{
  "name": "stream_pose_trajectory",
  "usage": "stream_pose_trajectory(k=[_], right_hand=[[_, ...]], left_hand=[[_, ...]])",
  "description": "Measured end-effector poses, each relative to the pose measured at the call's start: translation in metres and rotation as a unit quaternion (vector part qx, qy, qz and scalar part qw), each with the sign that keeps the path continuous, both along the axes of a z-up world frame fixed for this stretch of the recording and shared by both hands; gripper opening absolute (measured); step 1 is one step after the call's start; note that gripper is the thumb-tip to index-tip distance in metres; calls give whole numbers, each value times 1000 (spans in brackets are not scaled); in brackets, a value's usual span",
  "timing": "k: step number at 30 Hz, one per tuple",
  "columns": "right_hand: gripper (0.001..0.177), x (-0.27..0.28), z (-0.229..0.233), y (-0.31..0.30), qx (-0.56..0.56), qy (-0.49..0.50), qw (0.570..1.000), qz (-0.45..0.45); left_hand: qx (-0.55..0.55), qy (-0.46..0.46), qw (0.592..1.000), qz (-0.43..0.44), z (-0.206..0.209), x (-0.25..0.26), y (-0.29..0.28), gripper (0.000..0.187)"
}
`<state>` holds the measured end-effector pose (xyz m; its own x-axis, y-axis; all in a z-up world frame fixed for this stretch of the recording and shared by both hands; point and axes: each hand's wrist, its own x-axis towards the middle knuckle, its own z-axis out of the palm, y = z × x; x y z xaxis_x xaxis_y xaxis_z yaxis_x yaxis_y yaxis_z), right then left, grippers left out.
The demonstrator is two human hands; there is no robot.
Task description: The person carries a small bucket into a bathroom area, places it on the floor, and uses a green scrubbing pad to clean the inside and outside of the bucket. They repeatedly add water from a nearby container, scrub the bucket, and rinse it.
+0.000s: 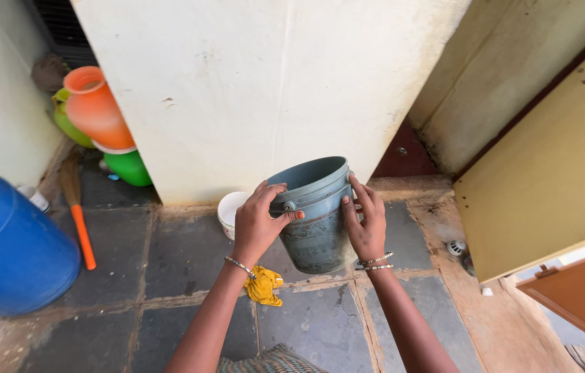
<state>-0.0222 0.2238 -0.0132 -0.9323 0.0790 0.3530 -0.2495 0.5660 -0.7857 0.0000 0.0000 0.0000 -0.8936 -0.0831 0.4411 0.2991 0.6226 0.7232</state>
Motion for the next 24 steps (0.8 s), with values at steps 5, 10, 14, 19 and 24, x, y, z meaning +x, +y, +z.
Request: stream_pose_trajectory(k=[5,10,14,19,24], right_hand=[[47,11,3,25,99,153,983,9],[49,7,1,34,121,160,980,-1],[53,-9,-5,42,138,149,979,-21],[65,-37,-14,54,196,167,966,-24],[82,-73,-17,66,281,169,944,-44]], left_hand=[[-54,107,993,-6,-4,-12,27,57],[-64,106,992,-12,-6,-33,48,53],[-63,93,993,-25,-7,-62,63,53],[-8,104,994,-25,-14,-107,87,55],[133,18,991,-15,-8,-158,104,55]])
